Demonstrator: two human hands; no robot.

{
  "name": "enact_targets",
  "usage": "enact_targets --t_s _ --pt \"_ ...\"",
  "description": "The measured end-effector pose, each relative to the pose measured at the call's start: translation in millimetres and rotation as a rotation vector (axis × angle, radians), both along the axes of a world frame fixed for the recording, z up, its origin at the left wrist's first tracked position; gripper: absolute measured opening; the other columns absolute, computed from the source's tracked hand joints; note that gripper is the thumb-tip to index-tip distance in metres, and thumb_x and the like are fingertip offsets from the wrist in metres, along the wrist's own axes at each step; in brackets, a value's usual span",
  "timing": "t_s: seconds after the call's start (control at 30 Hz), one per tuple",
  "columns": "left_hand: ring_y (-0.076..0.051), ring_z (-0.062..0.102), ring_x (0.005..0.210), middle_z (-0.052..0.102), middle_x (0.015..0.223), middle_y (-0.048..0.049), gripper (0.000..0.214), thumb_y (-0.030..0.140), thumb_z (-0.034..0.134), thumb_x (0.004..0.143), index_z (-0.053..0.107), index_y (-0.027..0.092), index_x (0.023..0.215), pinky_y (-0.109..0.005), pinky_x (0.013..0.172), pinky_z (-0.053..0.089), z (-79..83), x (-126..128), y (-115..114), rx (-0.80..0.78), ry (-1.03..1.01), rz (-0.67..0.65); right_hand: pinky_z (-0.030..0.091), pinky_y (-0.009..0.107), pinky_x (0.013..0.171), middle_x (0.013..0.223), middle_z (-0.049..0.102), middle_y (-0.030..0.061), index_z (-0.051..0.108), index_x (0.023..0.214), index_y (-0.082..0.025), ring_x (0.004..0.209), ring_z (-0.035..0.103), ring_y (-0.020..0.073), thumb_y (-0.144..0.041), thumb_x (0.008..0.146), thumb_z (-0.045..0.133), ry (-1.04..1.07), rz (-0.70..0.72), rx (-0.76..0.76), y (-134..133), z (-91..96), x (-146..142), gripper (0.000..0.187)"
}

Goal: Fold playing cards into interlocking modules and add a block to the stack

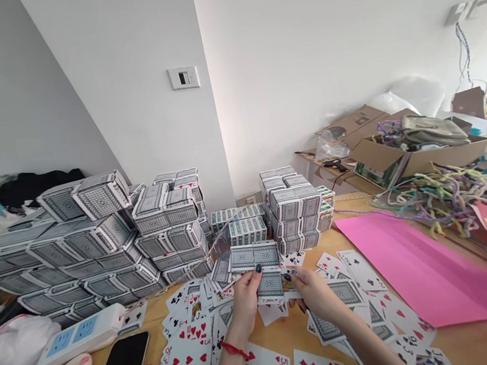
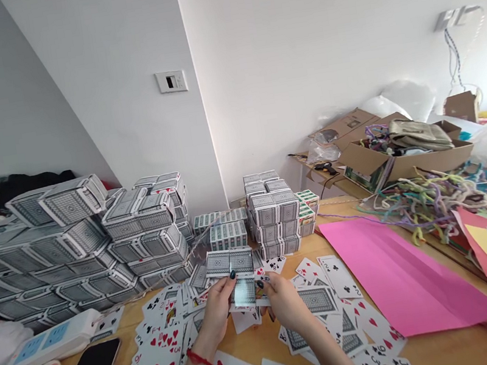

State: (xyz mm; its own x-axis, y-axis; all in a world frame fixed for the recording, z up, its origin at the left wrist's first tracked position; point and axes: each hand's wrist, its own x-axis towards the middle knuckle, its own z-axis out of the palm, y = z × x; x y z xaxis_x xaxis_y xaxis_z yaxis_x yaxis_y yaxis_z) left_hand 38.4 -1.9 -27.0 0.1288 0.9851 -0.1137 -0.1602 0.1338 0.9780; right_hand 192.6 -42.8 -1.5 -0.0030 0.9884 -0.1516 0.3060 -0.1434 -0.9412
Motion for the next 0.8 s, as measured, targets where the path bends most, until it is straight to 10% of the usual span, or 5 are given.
enact_targets --t_s 0.3,0.8 --pt "-0.020 0.057 0.086 0.064 0.098 -0.0096 0.032 0.027 0.069 0.063 0.066 0.018 0.093 -0.024 0.069 0.041 6.3 -3.6 0.4 -0.015 -0.014 0.016 0.036 0.022 0.041 0.053 0.056 -0.0025 0.046 0.070 -0.021 0.037 0.044 0.0103 -0.047 0.082 0.035 -0.015 -0.171 0.154 3.7 -11.3 5.4 0.031" --pt "-0.010 0.040 0.047 0.048 0.051 0.0043 0.023 0.028 0.068 0.060 0.065 0.015 0.079 -0.022 0.048 0.031 1.2 -6.8 8.0 0.086 0.150 0.105 0.039 0.026 0.046 0.044 0.051 -0.0028 0.057 0.084 -0.018 0.040 0.048 0.0145 -0.051 0.081 0.037 0.029 -0.133 0.182 3.1 -27.1 2.8 0.038"
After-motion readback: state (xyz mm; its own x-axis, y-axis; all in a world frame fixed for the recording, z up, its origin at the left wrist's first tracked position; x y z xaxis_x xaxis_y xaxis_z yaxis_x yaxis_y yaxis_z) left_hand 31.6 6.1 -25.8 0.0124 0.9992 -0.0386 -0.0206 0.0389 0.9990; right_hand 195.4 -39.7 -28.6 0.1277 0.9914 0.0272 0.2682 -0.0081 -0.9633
